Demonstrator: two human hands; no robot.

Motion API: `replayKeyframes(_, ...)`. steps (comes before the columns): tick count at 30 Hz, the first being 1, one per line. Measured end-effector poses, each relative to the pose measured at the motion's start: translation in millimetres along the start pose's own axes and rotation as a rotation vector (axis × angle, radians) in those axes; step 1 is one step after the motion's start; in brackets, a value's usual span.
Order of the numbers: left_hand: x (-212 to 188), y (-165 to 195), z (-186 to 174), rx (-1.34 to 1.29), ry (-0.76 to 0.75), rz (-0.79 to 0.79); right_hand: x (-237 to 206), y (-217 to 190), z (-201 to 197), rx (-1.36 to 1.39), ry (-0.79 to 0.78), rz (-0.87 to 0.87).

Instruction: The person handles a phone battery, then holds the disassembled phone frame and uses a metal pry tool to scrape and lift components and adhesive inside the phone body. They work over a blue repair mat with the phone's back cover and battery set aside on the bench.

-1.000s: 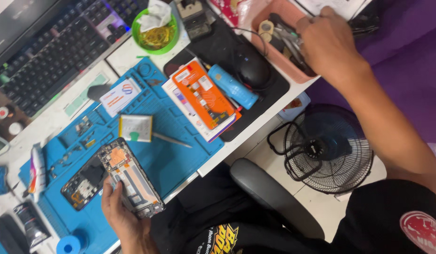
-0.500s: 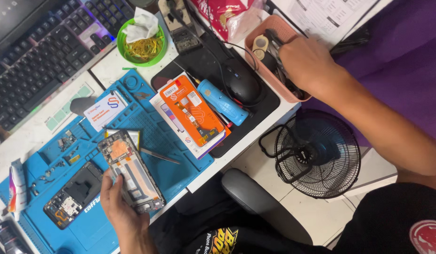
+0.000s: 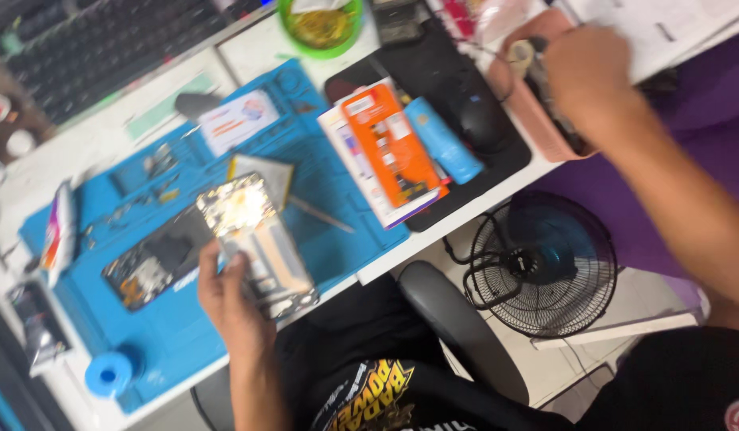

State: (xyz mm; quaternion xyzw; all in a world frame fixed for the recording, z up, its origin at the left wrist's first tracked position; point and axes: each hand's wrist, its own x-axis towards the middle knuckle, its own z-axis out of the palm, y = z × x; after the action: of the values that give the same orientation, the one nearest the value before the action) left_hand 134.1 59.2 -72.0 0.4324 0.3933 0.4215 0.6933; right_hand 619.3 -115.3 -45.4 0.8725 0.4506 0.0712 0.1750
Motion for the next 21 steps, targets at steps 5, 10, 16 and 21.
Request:
replayKeyframes(5, -8, 0, -12, 0.108, -0.037, 0.099, -4, -24, -76, 0.338, 0.138, -0.29)
replayKeyframes(10, -15, 22, -12, 0.036, -0.157, 0.125, -44, -104, -155, 0.564, 0.221, -0.464)
replayKeyframes(16, -20, 51, -30, -0.023, -0.232, 0.174, -70, -160, -171, 0.639, 0.241, -0.368)
replayKeyframes(21, -19, 59, -44, -0.106, -0.247, 0.211, -98, -169, -155, 0.686, 0.289, -0.196)
